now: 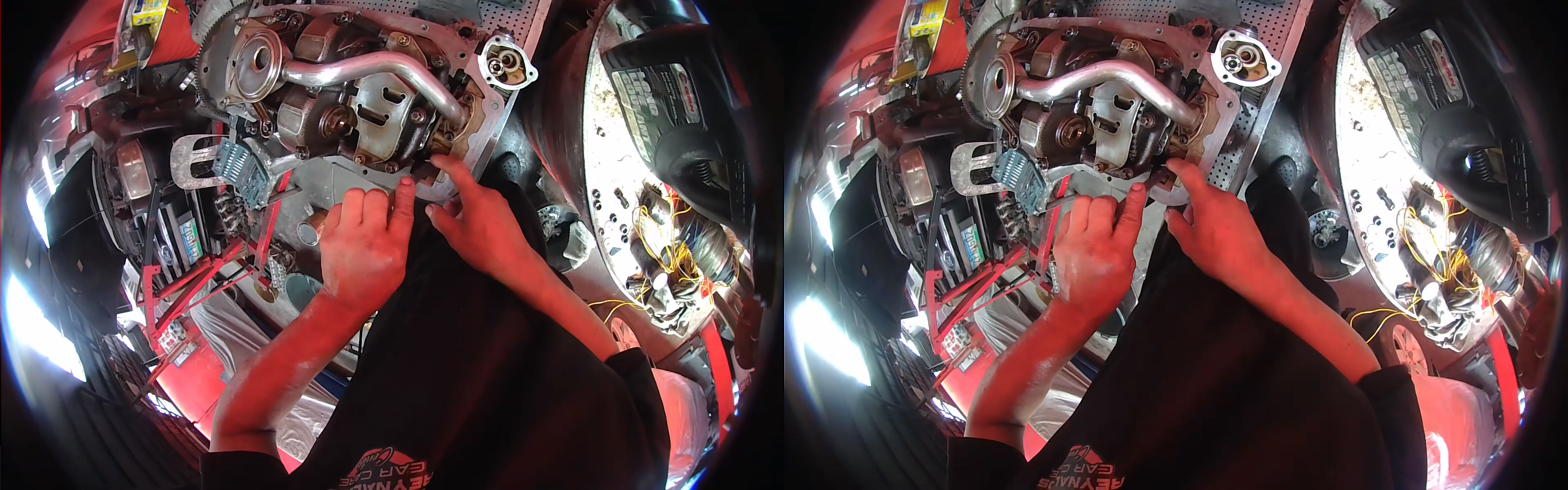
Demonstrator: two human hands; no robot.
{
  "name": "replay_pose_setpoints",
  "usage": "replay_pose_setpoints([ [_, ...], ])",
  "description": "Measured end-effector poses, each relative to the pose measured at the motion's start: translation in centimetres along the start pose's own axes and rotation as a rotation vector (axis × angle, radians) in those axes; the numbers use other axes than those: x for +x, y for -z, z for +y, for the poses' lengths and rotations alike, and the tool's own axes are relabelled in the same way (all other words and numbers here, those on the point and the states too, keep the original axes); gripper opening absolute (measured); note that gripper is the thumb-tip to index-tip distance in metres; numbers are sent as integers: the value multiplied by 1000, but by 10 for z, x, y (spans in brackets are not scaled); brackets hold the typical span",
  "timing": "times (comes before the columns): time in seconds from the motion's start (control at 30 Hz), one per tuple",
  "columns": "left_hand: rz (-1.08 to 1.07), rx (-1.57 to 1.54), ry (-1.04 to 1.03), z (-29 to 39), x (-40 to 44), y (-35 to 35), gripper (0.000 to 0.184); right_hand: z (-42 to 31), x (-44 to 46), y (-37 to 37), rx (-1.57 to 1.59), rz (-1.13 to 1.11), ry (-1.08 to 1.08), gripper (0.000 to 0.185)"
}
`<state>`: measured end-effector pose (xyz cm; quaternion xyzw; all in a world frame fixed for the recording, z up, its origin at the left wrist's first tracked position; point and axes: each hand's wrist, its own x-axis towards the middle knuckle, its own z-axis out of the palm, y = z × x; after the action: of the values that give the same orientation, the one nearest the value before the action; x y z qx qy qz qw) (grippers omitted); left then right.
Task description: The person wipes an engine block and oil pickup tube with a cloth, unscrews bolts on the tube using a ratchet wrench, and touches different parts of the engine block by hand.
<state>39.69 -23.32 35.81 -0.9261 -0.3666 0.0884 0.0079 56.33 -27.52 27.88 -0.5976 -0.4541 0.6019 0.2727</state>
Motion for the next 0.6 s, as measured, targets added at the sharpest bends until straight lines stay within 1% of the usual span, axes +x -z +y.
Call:
replay_pose_setpoints([
  [0.07,8,-48,1,4,-4,8,49,2,-15,7,-39,78,102,51],
  [0.1,5,-88,-24,9,-5,15,48,3,-24,10,-40,79,102,51],
  [0.17,33,-191,-88,19,-10,15,48,9,-46,17,-136,197,167,41],
  [0.2,33,-190,-87,26,-9,14,48,16,-56,22,-271,253,231,38],
  [0.23,-49,-320,-110,33,-8,13,49,25,-63,28,-403,309,294,35],
  [0.27,-133,-448,-135,38,-5,10,50,35,-68,33,-400,311,294,35],
  [0.33,-178,-458,-107,48,2,4,48,57,-78,39,-617,417,235,31],
  [0.37,-217,-469,-78,50,3,1,47,70,-80,39,-614,418,226,31],
  [0.4,-223,-474,-85,49,4,0,47,82,-78,38,-688,403,95,28],
  [0.43,-263,-461,-21,47,3,-1,45,88,-76,38,-761,386,-37,25],
  [0.47,-301,-445,44,45,3,-1,42,88,-74,36,-761,385,-44,25],
  [0.5,-306,-446,42,36,2,0,42,77,-67,29,-697,438,-37,25],
  [0.57,-175,-526,48,9,-2,8,36,67,-58,22,-579,466,9,25],
  [0.6,-180,-525,47,1,-2,10,36,62,-54,19,-520,479,33,26],
])
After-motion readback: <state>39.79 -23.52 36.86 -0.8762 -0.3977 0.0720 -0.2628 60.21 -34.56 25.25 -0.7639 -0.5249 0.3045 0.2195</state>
